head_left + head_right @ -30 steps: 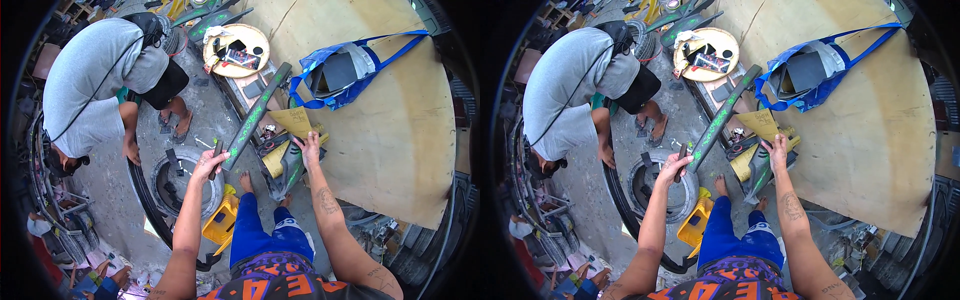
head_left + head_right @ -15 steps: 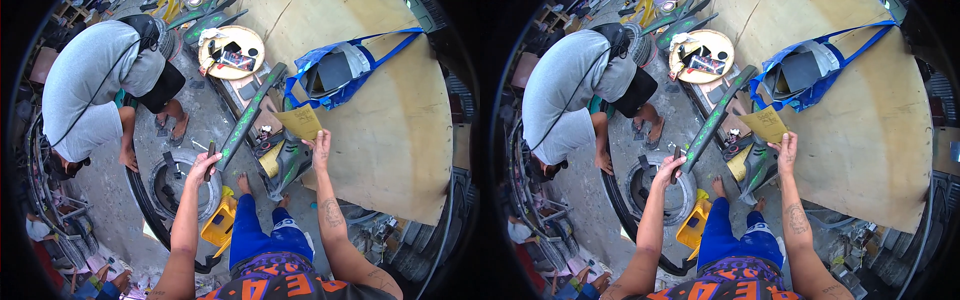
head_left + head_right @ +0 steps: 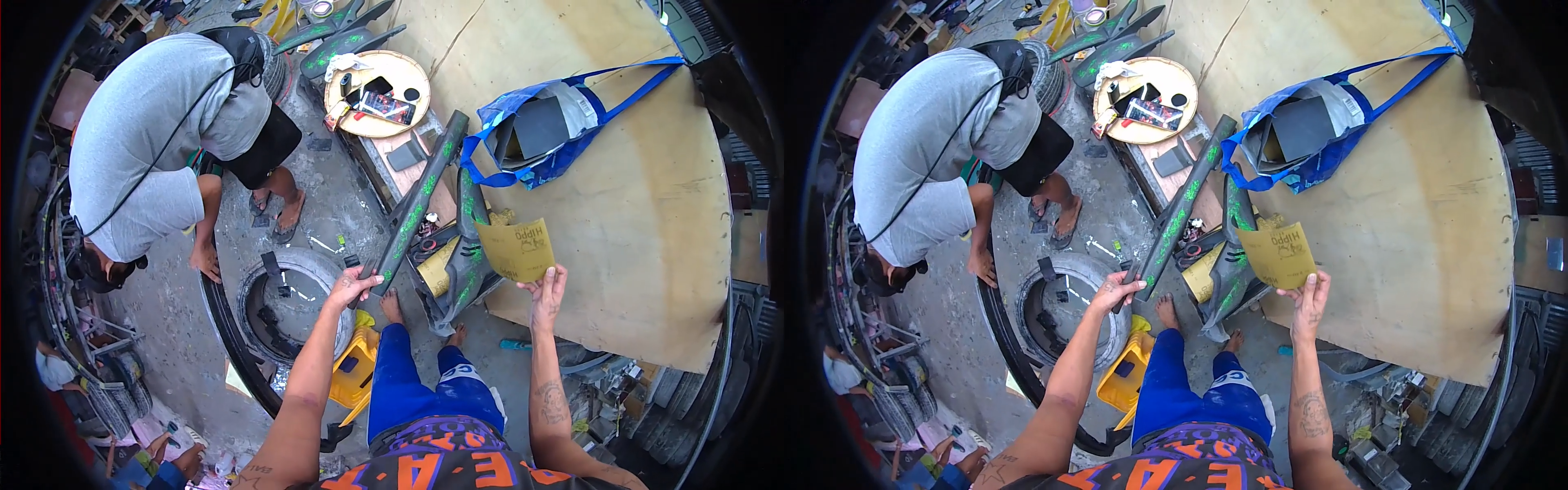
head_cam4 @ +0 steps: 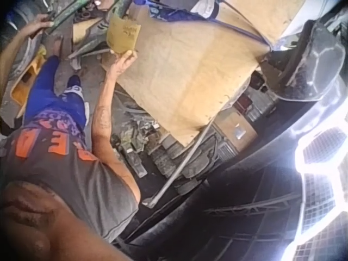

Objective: Sanding and preparing a car bumper for repair or painting.

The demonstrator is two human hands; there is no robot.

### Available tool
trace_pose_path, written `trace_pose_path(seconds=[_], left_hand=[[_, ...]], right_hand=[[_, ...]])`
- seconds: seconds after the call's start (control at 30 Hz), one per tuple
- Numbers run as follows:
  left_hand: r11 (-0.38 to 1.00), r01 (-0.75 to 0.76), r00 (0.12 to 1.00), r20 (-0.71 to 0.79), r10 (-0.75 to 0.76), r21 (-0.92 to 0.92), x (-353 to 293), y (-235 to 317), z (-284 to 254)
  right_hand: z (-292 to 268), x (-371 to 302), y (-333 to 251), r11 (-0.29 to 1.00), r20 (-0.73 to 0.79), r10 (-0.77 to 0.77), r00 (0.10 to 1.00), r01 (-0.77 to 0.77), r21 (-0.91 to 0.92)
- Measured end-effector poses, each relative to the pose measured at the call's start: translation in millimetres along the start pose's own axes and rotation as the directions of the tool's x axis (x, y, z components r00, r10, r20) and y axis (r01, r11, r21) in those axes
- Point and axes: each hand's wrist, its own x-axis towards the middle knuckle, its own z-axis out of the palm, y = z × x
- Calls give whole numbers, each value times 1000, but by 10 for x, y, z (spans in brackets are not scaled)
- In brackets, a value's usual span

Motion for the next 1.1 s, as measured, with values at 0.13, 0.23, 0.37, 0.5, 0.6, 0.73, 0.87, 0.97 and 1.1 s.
trace_pose_path(seconds=[0.13, 0.23, 0.37, 0.5, 0.6, 0.73, 0.87, 0.97, 1.1], left_hand=[[997, -12, 1000, -12, 13, 71, 21, 9, 41], [994, 1, 1000, -16, 1, 108, 26, -17, 32], [990, 19, 999, -44, -13, 140, -14, 13, 30], [986, 29, 999, -26, -25, 165, 44, -100, -32], [981, 11, 994, -111, 11, 191, 104, -237, -26], [954, -61, 976, -183, 119, 293, 235, -445, -30], [912, -103, 940, -261, 220, 398, 338, -492, -18], [887, -66, 963, -204, 176, 456, 387, -401, -8], [864, -120, 963, -154, 221, 489, 416, -315, -48]], right_hand=[[-60, -131, -13, 999, 13, 32, 999, -32, 1], [-33, -180, -10, 999, 13, 38, 999, -38, -3], [-43, -230, -54, 999, 22, 40, 999, -40, -8], [-63, -288, -104, 1000, 30, 30, 999, -31, 4], [-85, -337, -139, 1000, 14, 23, 1000, -23, -16], [-90, -414, -162, 999, 0, 36, 999, -36, -40], [-144, -467, -163, 997, 4, 49, 999, -49, -67], [-201, -479, -156, 996, 5, 43, 999, -43, -74], [-240, -434, -148, 996, 10, 40, 999, -39, -85]])
